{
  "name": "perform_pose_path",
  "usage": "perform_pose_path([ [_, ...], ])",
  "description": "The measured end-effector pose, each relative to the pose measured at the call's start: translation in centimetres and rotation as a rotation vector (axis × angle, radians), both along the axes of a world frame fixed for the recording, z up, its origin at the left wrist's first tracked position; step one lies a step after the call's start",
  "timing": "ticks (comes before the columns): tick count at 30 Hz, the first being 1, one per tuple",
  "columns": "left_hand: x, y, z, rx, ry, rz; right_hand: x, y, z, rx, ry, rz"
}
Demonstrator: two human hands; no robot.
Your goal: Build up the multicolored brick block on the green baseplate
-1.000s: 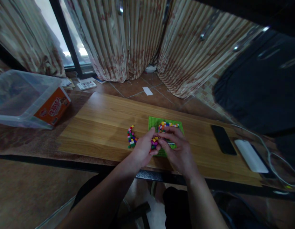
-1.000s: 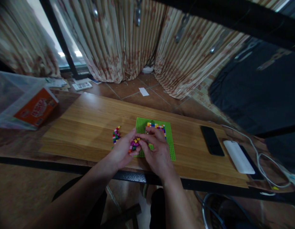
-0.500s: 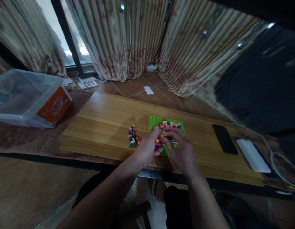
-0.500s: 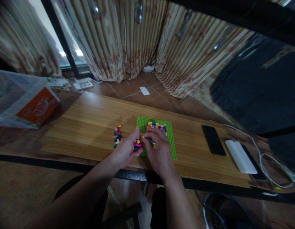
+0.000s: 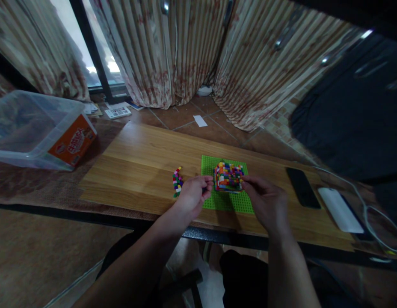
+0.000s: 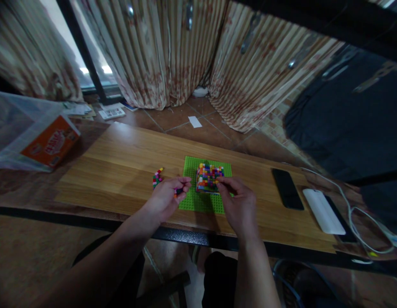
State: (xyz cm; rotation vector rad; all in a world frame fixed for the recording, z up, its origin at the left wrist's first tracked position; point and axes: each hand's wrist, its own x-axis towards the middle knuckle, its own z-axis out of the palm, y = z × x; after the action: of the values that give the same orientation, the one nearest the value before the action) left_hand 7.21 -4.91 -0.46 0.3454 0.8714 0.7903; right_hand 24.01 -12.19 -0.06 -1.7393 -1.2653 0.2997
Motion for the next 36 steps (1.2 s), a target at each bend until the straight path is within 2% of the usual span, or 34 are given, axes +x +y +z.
perform_pose_path([
  [6,-0.14,0.02,0.34,0.023,-0.024,-0.030,-0.06,-0.19,0.11,-0.133,-0.201,0.103],
  [12,-0.32,0.11,0.47,0.045,-0.052,-0.048,-0.26,-0.05,-0.10,-0.133,-0.349,0.122],
  [19,-0.37,0.11,0.11,0.066,-0.053,-0.077,-0.85,0.30,-0.07,-0.146,-0.359,0.043],
  [36,-0.43,0.24,0.92,-0.029,-0.042,-0.093,-0.82,0.39,-0.31,-0.180,-0.262,-0.036],
])
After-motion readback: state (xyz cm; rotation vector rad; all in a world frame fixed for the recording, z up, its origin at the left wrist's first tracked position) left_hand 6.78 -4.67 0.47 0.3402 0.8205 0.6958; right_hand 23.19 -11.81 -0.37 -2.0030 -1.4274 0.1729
